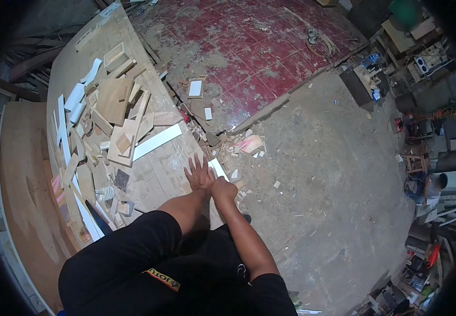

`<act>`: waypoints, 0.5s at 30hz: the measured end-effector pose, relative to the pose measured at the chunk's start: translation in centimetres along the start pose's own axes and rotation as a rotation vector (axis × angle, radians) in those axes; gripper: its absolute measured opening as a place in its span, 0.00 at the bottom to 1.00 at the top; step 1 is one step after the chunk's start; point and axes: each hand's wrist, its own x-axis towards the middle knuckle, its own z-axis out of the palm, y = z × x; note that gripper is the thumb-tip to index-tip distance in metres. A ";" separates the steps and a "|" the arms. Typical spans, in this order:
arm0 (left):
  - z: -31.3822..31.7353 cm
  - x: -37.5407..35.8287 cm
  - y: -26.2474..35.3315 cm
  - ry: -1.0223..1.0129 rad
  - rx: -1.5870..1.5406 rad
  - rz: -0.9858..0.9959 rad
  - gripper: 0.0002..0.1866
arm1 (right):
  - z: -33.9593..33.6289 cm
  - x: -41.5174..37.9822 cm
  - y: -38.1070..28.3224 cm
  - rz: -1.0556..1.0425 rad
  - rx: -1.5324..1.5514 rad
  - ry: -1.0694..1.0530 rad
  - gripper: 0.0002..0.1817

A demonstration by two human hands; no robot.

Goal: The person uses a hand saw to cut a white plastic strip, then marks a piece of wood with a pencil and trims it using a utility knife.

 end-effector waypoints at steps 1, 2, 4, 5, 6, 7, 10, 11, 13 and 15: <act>-0.2 -0.2 0.2 0.004 0.001 -0.002 0.34 | -0.3 -1.1 0.4 -0.049 -0.067 0.007 0.15; -0.4 -0.2 0.2 0.011 0.001 -0.004 0.34 | -0.8 -2.1 0.5 -0.101 -0.136 0.017 0.14; 0.4 0.0 -0.2 0.050 -0.007 0.008 0.34 | -1.7 -4.0 0.4 -0.026 -0.122 -0.020 0.14; 0.5 -0.1 -0.1 0.086 -0.017 0.021 0.34 | -1.9 -4.5 0.5 0.051 -0.111 -0.057 0.14; 0.6 -0.2 -0.1 0.081 -0.019 0.021 0.34 | -1.6 -4.5 0.6 0.055 -0.114 -0.061 0.14; 0.7 -0.3 -0.2 0.075 -0.016 0.020 0.34 | -1.2 -4.1 0.5 0.068 -0.097 -0.046 0.13; -0.3 0.0 0.1 0.033 -0.003 0.003 0.34 | 0.5 -1.2 0.1 0.050 -0.075 -0.007 0.13; -0.6 -0.1 0.2 -0.011 0.011 -0.011 0.34 | 1.1 -0.2 0.1 0.024 -0.068 0.013 0.12; 0.1 0.1 -0.1 0.006 0.009 -0.008 0.35 | 1.8 1.5 0.2 0.013 -0.052 0.033 0.12; 0.4 0.0 -0.1 0.019 0.009 0.003 0.35 | 1.5 1.3 0.4 0.010 -0.033 0.053 0.12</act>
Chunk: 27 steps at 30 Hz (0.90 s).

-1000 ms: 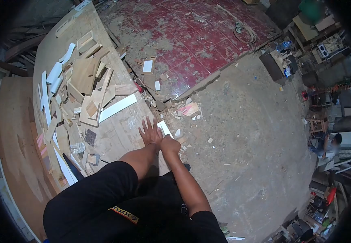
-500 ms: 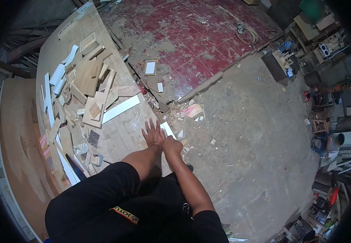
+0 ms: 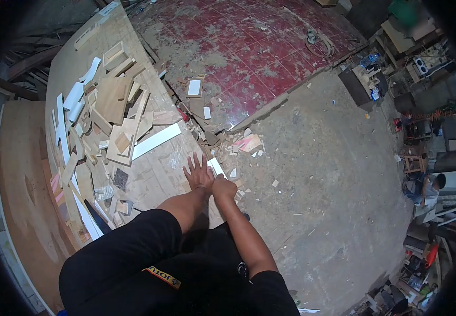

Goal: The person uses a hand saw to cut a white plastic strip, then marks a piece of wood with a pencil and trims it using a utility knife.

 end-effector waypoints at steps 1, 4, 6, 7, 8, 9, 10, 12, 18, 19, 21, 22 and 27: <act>0.2 -0.1 0.1 0.027 0.010 0.006 0.34 | -0.3 -0.4 0.6 0.009 0.012 -0.061 0.16; 0.1 -0.2 0.2 0.058 0.012 0.011 0.34 | -2.1 -3.6 1.7 -0.012 -0.026 -0.160 0.19; -0.3 0.0 0.0 0.017 0.008 0.010 0.34 | -4.8 -6.1 1.5 -0.007 -0.024 -0.184 0.18; -0.3 0.0 -0.2 0.017 0.009 0.000 0.34 | -5.4 -6.7 1.4 0.020 -0.025 -0.205 0.18; -0.1 0.0 -0.2 0.031 0.003 0.006 0.34 | -5.1 -6.4 1.3 0.017 -0.029 -0.207 0.18; 0.2 -0.1 -0.1 0.045 -0.005 0.017 0.34 | -4.4 -5.9 1.4 0.012 -0.037 -0.183 0.18; 0.3 0.0 -0.1 0.053 -0.001 0.019 0.34 | -3.8 -5.2 1.3 0.006 -0.042 -0.157 0.17; -0.2 -0.1 -0.1 0.049 -0.012 0.019 0.34 | -1.4 -2.7 0.8 0.001 -0.014 -0.108 0.17; -0.3 -0.1 0.0 -0.001 0.009 -0.004 0.34 | -1.2 -2.1 0.5 0.001 0.013 -0.075 0.17; -0.1 -0.1 0.0 0.027 0.010 0.002 0.34 | -2.1 -3.0 0.7 0.005 -0.001 -0.102 0.17; 0.0 -0.2 -0.1 0.024 0.008 0.011 0.33 | -5.2 -5.7 0.7 0.016 -0.019 -0.154 0.17; -0.1 -0.1 -0.1 0.026 0.004 0.016 0.33 | -6.0 -6.3 0.6 0.021 -0.041 -0.203 0.17; -0.4 -0.1 0.0 0.012 0.001 0.005 0.34 | -4.9 -3.1 -0.5 0.019 -0.016 -0.197 0.18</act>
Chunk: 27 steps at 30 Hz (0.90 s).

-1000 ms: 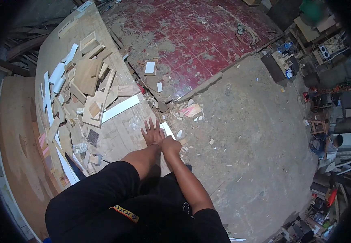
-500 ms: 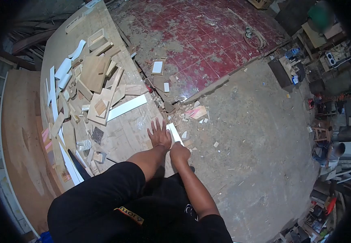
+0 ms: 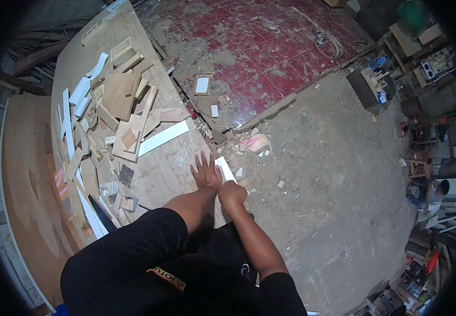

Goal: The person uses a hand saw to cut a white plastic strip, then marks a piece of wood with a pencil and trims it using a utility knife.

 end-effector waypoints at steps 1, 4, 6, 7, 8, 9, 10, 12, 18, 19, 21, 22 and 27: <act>-0.2 -0.1 0.0 -0.006 -0.026 0.006 0.34 | 0.3 0.9 -0.3 -0.024 0.012 -0.006 0.18; -0.6 0.0 0.1 -0.021 -0.033 0.005 0.34 | 4.2 4.5 0.6 -0.025 0.033 0.100 0.18; -0.1 0.1 0.2 0.009 -0.033 0.012 0.34 | 2.8 2.2 0.9 -0.025 0.016 0.093 0.18; 0.2 -0.1 0.0 0.034 -0.033 0.011 0.34 | 2.3 0.7 1.2 -0.001 0.012 0.072 0.17; 0.4 0.0 -0.1 0.032 -0.032 0.011 0.34 | 1.9 -0.5 1.3 0.022 0.007 0.050 0.17; 0.5 0.0 -0.1 0.043 -0.026 0.014 0.34 | 1.4 -1.3 1.1 0.022 0.004 0.048 0.17; 0.6 0.0 -0.1 0.053 -0.022 0.017 0.34 | 1.1 -2.0 1.1 0.028 -0.021 0.018 0.17; 0.5 -0.1 -0.1 0.047 -0.031 0.015 0.34 | 1.1 -2.1 1.0 0.039 -0.049 -0.013 0.16; -0.4 0.1 0.1 -0.032 0.006 -0.013 0.33 | 4.6 2.5 -0.4 -0.006 -0.068 0.172 0.15; -0.6 0.1 0.1 -0.047 -0.002 -0.015 0.33 | 4.9 2.6 -0.2 0.047 0.000 0.168 0.15; 0.2 -0.4 0.1 -0.001 -0.012 0.003 0.34 | 3.0 0.9 0.8 0.025 -0.013 0.109 0.16; 0.4 -0.1 0.0 0.054 -0.021 0.015 0.35 | 1.3 0.0 0.9 -0.008 -0.028 0.052 0.16; 0.4 -0.2 -0.1 0.024 -0.023 0.013 0.35 | -0.8 -2.0 0.6 0.009 -0.094 -0.061 0.17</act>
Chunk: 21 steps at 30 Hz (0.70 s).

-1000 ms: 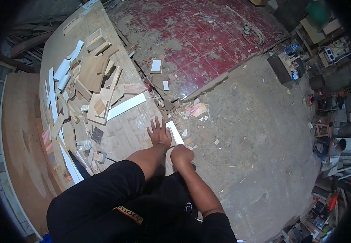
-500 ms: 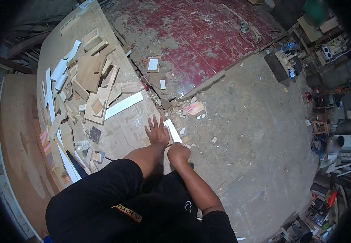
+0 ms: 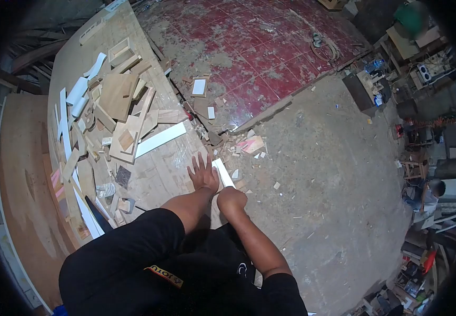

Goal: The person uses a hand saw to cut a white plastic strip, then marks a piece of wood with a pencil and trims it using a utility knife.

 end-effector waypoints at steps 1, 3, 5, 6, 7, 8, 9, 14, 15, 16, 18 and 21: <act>-0.1 0.2 0.0 0.010 -0.004 0.000 0.35 | 0.8 1.3 -0.3 0.004 0.016 0.034 0.17; -0.1 0.4 -0.1 -0.021 0.017 -0.015 0.34 | 2.8 4.1 -1.2 0.005 0.035 0.064 0.17; 0.3 0.6 -0.2 -0.054 0.041 -0.022 0.34 | 3.5 6.3 -2.4 0.051 0.092 0.158 0.18; 0.6 0.8 -0.3 -0.037 0.007 -0.015 0.35 | 3.4 6.0 -2.3 0.009 0.105 0.191 0.20; 0.9 0.8 -0.5 -0.023 -0.026 -0.007 0.36 | 3.3 5.8 -2.2 0.009 0.110 0.190 0.20; 0.7 0.5 -0.4 -0.028 -0.024 -0.006 0.36 | 3.3 5.5 -1.7 0.018 0.102 0.145 0.18; 0.3 0.2 -0.2 -0.010 -0.020 0.000 0.35 | 3.1 4.9 -1.2 0.027 0.093 0.101 0.17; 0.0 0.0 0.0 0.019 -0.035 0.011 0.35 | 0.6 -0.7 -0.5 -0.012 -0.005 0.032 0.16; -0.3 0.0 0.2 -0.021 0.017 -0.008 0.34 | 0.3 -1.0 -0.7 -0.008 -0.006 0.010 0.17; -0.8 0.1 0.4 -0.057 0.070 -0.028 0.34 | 3.1 1.4 -0.3 0.030 0.005 0.097 0.16; -0.8 0.2 0.3 -0.057 0.053 -0.030 0.34 | 4.7 3.6 -0.7 0.049 0.041 0.153 0.15; -0.7 0.3 0.3 -0.046 0.042 -0.023 0.34 | 6.1 4.5 -0.5 0.074 0.107 0.292 0.12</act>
